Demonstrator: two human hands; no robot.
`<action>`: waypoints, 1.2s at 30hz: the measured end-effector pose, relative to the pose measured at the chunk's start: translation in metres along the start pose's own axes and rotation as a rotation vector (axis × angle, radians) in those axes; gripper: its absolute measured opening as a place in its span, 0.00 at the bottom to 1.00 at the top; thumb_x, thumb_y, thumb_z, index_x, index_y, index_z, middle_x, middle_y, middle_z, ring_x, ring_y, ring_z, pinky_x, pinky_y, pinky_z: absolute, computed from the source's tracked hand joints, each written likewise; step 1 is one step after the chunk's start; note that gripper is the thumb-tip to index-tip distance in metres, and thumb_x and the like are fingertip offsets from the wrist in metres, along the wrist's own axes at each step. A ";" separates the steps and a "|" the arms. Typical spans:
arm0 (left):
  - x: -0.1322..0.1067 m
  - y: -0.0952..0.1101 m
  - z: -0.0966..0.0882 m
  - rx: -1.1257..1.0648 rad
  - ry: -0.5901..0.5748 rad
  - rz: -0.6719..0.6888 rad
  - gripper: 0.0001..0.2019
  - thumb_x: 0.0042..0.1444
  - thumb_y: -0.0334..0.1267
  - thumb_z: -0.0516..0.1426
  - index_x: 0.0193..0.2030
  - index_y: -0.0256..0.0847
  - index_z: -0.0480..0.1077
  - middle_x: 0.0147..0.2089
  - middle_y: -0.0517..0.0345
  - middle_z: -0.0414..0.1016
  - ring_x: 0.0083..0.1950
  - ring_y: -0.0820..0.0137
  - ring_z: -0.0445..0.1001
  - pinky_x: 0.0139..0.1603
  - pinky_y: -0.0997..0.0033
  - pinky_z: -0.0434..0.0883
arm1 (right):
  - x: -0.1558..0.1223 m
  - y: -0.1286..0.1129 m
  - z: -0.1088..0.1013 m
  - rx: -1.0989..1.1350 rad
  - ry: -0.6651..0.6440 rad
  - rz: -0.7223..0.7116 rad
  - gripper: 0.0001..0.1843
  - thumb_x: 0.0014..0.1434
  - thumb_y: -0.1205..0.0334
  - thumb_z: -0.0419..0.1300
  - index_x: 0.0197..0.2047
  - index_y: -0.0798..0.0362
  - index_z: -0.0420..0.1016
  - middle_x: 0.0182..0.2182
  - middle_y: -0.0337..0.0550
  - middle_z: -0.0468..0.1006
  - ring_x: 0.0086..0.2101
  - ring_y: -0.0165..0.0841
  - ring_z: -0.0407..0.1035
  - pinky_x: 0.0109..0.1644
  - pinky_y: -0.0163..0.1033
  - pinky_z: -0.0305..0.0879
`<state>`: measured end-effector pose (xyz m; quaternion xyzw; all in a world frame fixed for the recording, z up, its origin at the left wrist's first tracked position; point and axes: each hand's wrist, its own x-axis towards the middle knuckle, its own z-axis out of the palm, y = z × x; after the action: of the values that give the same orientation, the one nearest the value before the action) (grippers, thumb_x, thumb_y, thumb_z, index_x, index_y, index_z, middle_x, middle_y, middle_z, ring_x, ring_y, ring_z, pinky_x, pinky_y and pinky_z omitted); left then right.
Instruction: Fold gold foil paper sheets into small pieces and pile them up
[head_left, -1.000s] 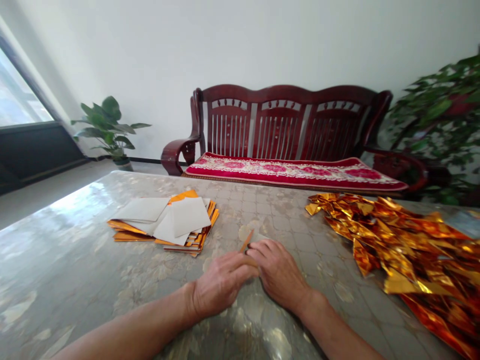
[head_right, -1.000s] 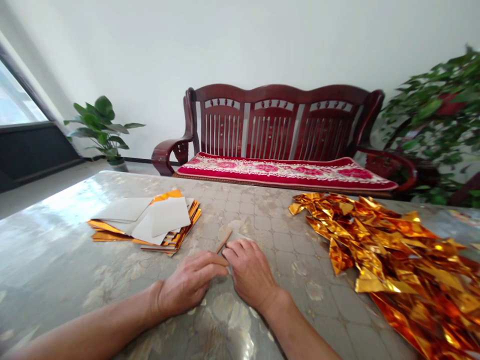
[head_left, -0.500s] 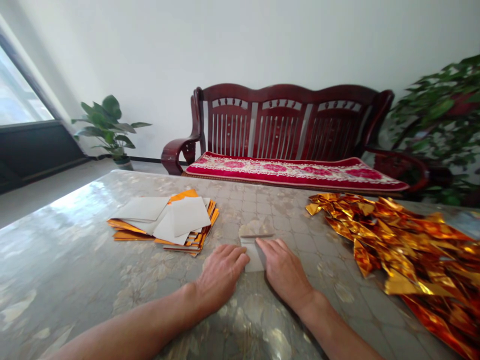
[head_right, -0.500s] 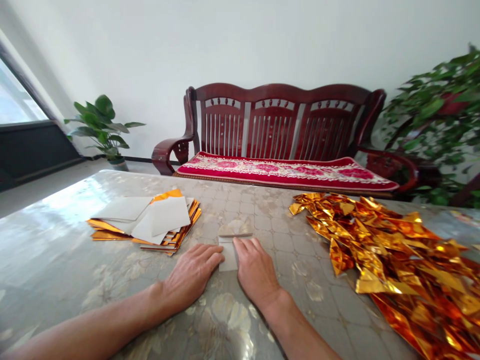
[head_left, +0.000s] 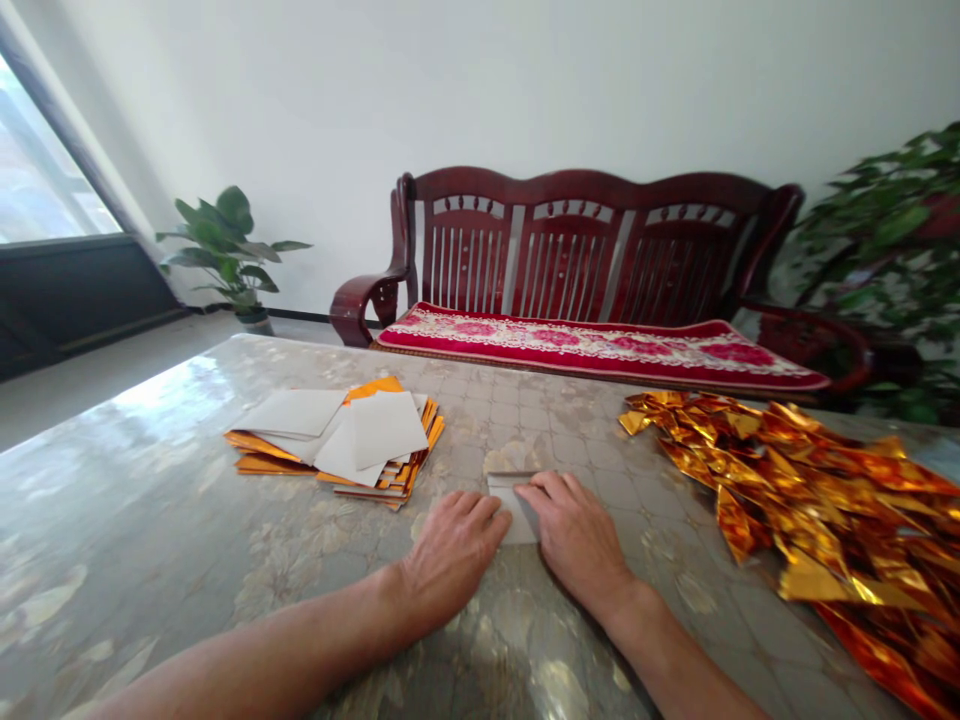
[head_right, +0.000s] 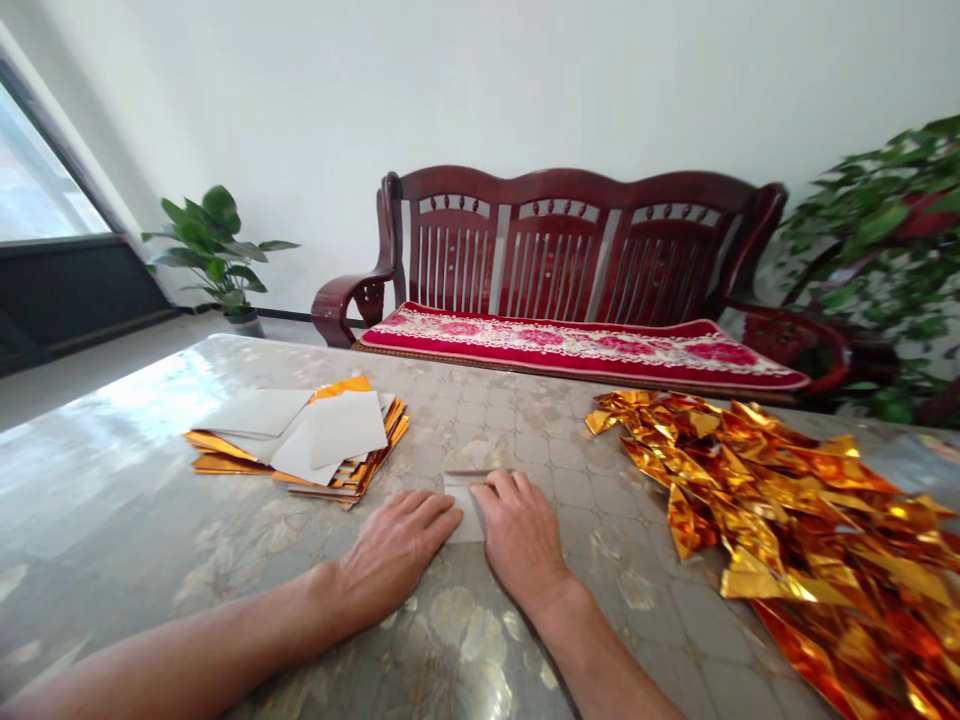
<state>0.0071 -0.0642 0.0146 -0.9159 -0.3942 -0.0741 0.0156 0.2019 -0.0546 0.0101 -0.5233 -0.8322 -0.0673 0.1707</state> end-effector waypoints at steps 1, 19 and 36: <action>0.000 0.000 0.001 -0.007 -0.001 -0.005 0.11 0.65 0.32 0.52 0.53 0.42 0.67 0.55 0.50 0.72 0.55 0.59 0.69 0.54 0.58 0.70 | 0.001 0.002 0.000 -0.006 0.005 -0.012 0.12 0.64 0.71 0.56 0.47 0.47 0.76 0.42 0.42 0.75 0.43 0.37 0.65 0.45 0.40 0.61; 0.009 -0.005 0.003 -0.019 0.004 0.023 0.07 0.62 0.29 0.53 0.46 0.39 0.67 0.61 0.45 0.67 0.62 0.58 0.66 0.59 0.59 0.68 | 0.016 0.010 0.006 -0.251 0.041 -0.029 0.07 0.63 0.69 0.58 0.36 0.49 0.75 0.34 0.42 0.76 0.37 0.37 0.67 0.38 0.41 0.55; 0.011 -0.010 0.000 -0.052 0.027 0.048 0.06 0.61 0.29 0.53 0.44 0.40 0.66 0.55 0.47 0.69 0.59 0.59 0.67 0.59 0.60 0.68 | 0.031 0.041 -0.005 -0.230 -0.029 -0.339 0.09 0.63 0.70 0.58 0.41 0.49 0.77 0.35 0.42 0.76 0.38 0.36 0.65 0.42 0.39 0.54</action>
<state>0.0074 -0.0494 0.0155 -0.9241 -0.3699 -0.0960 -0.0010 0.2272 -0.0117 0.0232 -0.3928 -0.8975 -0.1821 0.0838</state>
